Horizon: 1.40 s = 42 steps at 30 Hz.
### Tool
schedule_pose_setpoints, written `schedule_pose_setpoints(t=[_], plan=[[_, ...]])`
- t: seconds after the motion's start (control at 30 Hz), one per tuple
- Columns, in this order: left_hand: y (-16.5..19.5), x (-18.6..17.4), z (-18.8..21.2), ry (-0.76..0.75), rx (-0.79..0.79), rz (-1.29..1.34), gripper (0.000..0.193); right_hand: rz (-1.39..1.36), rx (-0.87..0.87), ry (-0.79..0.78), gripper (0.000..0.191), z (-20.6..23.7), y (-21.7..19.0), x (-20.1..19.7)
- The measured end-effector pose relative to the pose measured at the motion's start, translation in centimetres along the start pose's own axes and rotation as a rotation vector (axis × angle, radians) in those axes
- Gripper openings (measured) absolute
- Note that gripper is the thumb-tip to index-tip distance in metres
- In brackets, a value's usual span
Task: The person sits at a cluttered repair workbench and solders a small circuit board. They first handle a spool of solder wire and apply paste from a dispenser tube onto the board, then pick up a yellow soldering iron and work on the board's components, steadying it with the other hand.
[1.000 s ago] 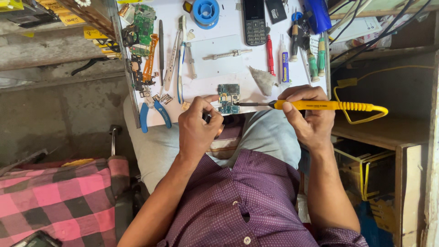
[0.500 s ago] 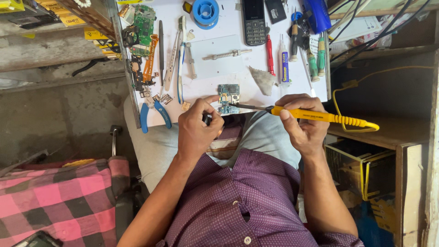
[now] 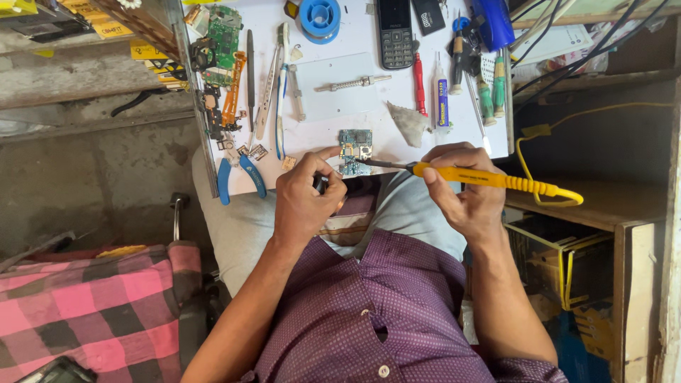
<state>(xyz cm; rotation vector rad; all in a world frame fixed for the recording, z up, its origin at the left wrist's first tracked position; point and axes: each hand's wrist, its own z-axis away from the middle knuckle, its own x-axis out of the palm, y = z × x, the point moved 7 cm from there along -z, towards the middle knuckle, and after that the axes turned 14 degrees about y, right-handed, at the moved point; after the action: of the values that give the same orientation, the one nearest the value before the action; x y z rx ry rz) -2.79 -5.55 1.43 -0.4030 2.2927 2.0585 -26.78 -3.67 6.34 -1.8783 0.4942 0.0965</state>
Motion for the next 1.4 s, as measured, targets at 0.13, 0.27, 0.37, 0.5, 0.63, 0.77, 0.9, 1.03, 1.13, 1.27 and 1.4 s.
schedule_pose_setpoints(t=[0.13, 0.27, 0.37, 0.5, 0.63, 0.77, 0.9, 1.03, 1.13, 1.27, 1.4], plan=[[-0.2, 0.2, 0.0, -0.006, 0.009, 0.001, 0.019, 0.112, -0.040, -0.026, 0.021, -1.1, -1.1, 0.4], [-0.5, 0.1, 0.1, -0.017, -0.005, 0.007, 0.019, 0.033, -0.027, -0.098, 0.018, -1.5, -1.5, 0.7], [-0.4, 0.1, 0.2, -0.012, -0.015, 0.040, 0.019, -0.020, 0.025, -0.084, 0.019, -1.6, -0.8, 0.4], [-0.6, -0.1, 0.2, 0.008, -0.059, 0.088, 0.016, -0.128, 0.065, -0.074, 0.019, -1.3, 0.4, 0.2], [-0.8, -0.3, 0.2, 0.042, -0.094, 0.121, 0.013, -0.182, 0.061, -0.012, 0.019, -0.9, 1.3, -0.9], [-0.7, -0.6, 0.5, 0.146, -0.086, 0.126, 0.005, -0.196, 0.007, 0.168, 0.019, -0.4, 1.5, -2.8], [-1.4, -0.6, 0.4, 0.227, -0.153, 0.173, 0.005, -0.170, -0.024, 0.286, 0.021, 0.8, 1.2, -4.0], [-1.6, -0.7, 0.4, 0.192, -0.194, 0.164, 0.007, -0.090, -0.034, 0.254, 0.021, 2.5, 0.6, -3.5], [-1.1, -0.4, 0.1, 0.112, -0.140, 0.095, 0.008, -0.042, -0.048, 0.194, 0.020, 3.2, 0.3, -2.6], [0.5, -0.2, -0.2, 0.054, -0.017, -0.022, 0.009, -0.072, -0.034, 0.153, 0.020, 3.2, 0.4, -1.7], [0.8, 0.1, 0.0, -0.011, -0.135, 0.020, 0.009, -0.057, -0.043, 0.131, 0.021, 2.9, 0.4, -1.3]])
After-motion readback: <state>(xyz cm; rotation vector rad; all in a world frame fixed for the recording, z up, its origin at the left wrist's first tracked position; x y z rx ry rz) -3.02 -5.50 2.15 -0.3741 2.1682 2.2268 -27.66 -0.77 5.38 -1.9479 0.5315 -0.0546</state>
